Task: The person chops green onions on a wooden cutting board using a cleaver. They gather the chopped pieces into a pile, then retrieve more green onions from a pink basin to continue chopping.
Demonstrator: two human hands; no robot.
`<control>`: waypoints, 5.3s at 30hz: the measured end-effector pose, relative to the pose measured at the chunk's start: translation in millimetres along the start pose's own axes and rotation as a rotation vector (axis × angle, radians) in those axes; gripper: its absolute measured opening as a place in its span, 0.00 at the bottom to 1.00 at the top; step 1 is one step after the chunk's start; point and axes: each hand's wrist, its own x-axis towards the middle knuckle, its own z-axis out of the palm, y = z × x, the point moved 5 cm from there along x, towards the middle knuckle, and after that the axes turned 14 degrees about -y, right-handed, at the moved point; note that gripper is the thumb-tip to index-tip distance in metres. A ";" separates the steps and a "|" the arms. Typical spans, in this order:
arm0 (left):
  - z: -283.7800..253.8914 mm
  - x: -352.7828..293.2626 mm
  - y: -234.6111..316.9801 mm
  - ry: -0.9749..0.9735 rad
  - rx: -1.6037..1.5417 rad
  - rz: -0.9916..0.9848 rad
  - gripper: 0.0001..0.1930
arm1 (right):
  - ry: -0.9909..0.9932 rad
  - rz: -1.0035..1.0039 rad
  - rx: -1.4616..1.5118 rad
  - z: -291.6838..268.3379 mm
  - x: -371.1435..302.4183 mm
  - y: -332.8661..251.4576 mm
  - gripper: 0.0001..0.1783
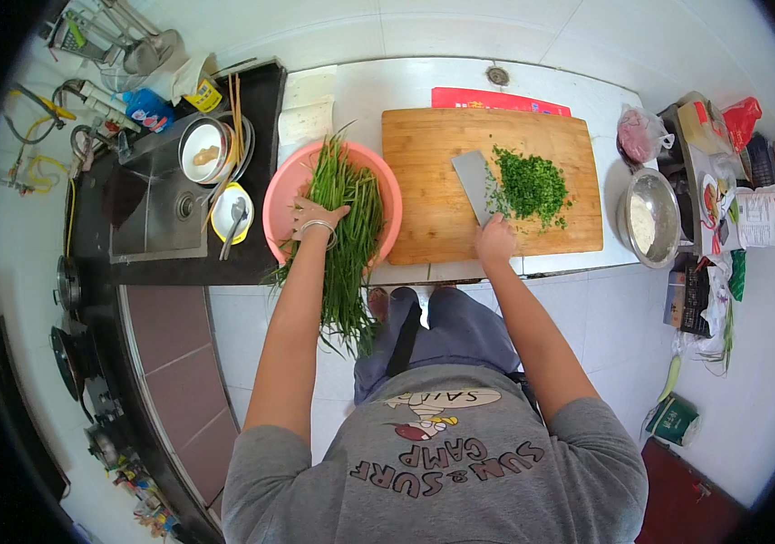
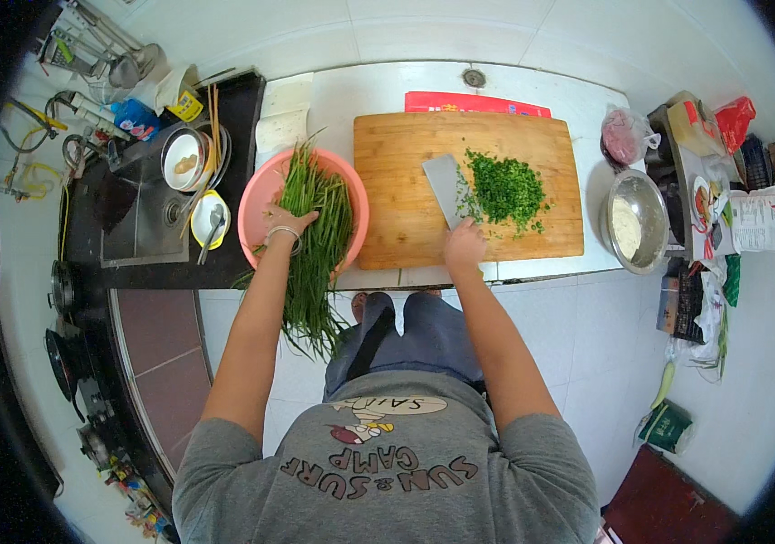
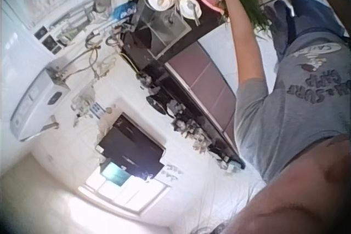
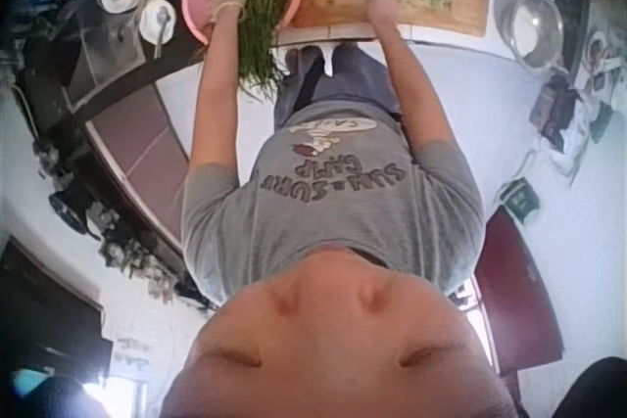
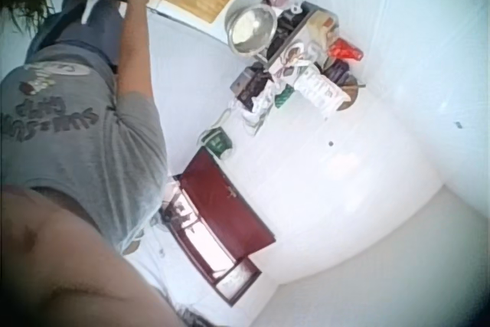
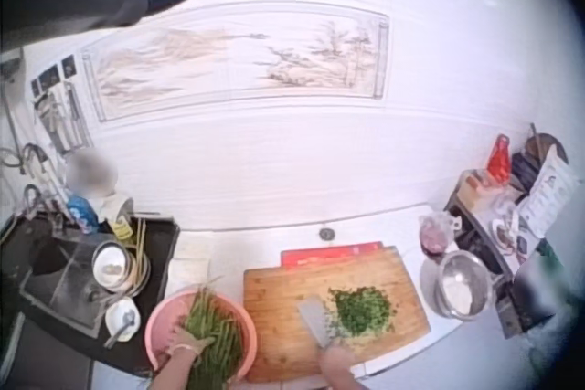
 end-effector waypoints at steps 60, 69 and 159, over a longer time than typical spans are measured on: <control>-49.4 39.1 -6.0 0.231 -0.136 1.025 0.28 | -0.876 -0.304 1.900 -17.7 -40.3 -298.3 0.19; -13.0 8.6 20.5 -0.267 -0.421 1.130 0.23 | -0.635 -0.450 1.780 -27.3 -49.4 -288.5 0.26; -87.0 20.6 -1.8 -0.294 -0.498 0.887 0.15 | -0.476 -0.407 2.055 -70.1 -29.9 -275.6 0.11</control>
